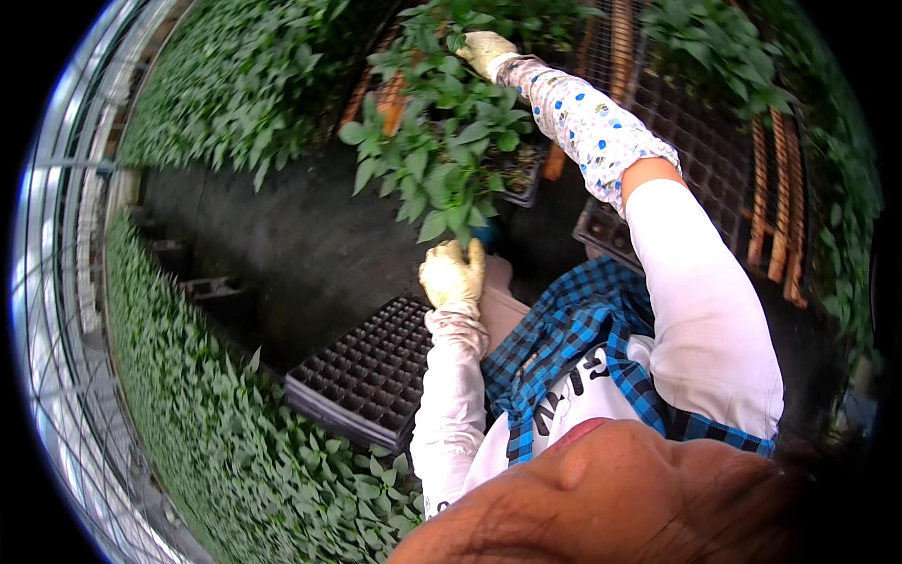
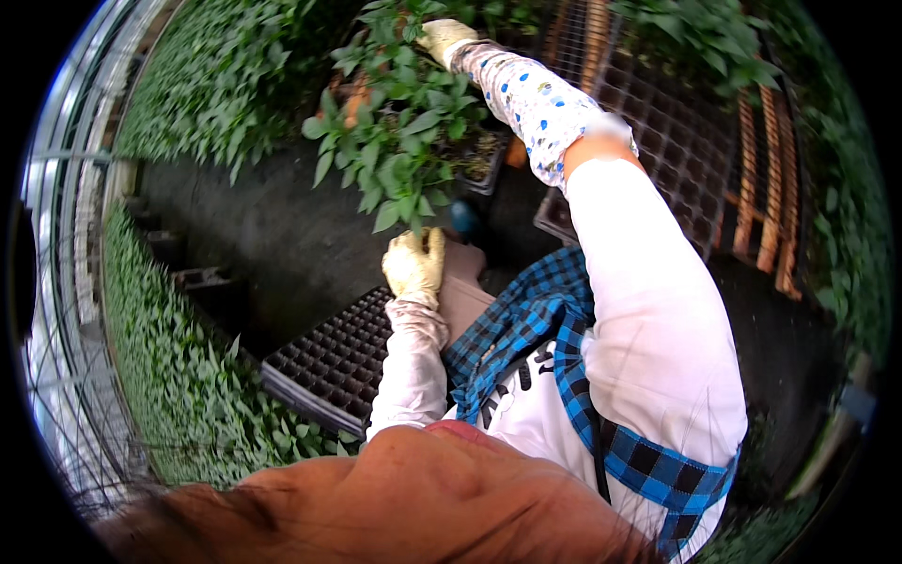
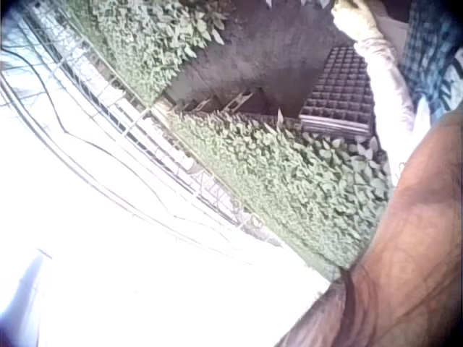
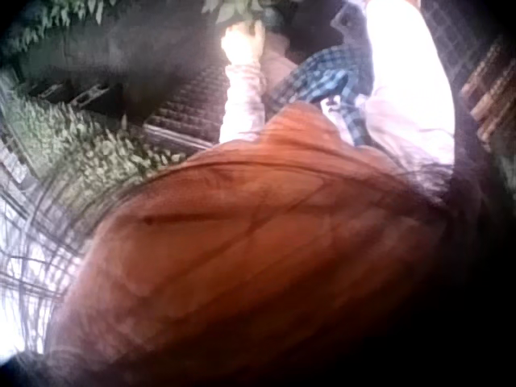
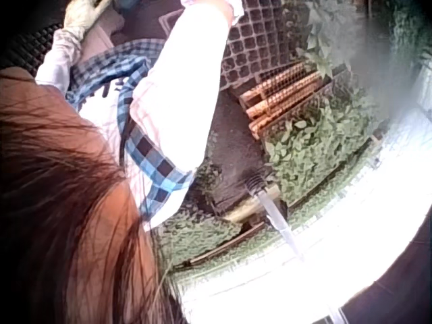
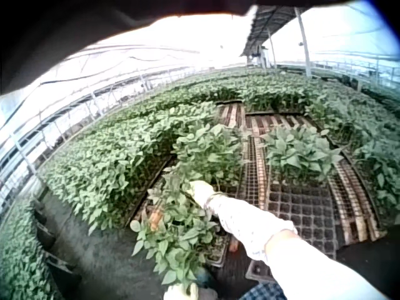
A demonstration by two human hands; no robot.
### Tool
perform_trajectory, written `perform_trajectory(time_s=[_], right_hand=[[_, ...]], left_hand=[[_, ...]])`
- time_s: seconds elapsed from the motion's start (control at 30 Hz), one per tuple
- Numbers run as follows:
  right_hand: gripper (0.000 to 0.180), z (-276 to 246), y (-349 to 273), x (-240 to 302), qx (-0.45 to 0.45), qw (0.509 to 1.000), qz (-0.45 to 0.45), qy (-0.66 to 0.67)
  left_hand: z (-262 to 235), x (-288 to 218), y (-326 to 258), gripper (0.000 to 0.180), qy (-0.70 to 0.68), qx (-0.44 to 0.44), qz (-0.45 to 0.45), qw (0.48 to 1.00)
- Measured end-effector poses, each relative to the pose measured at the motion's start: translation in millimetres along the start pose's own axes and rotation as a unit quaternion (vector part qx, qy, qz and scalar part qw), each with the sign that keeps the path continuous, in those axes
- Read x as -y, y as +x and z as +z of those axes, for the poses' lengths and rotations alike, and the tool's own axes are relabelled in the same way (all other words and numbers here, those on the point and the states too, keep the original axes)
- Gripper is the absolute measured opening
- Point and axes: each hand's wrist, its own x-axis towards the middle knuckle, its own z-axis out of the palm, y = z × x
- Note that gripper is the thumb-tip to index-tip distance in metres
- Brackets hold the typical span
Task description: The person puts on gloves and removes small plants from a flat to provide more space in the trays.
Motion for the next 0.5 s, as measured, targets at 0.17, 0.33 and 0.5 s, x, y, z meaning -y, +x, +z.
perform_trajectory(time_s=[0.17,0.33,0.5], right_hand=[[0.034,-21.8,-68.2,-54.0,-0.051,0.950,-0.088,0.296],[0.036,-122.2,-186.8,-156.9,0.065,0.744,0.063,0.662],[0.032,-221.1,-293.3,-232.0,-0.123,0.930,0.195,0.286]], left_hand=[[11.3,12.1,-5.5,0.041,0.000,0.004,-0.005,1.000],[5.3,4.6,-1.4,0.042,-0.013,0.047,-0.023,0.999],[5.5,-3.0,3.5,0.034,-0.016,0.059,-0.007,0.998]])
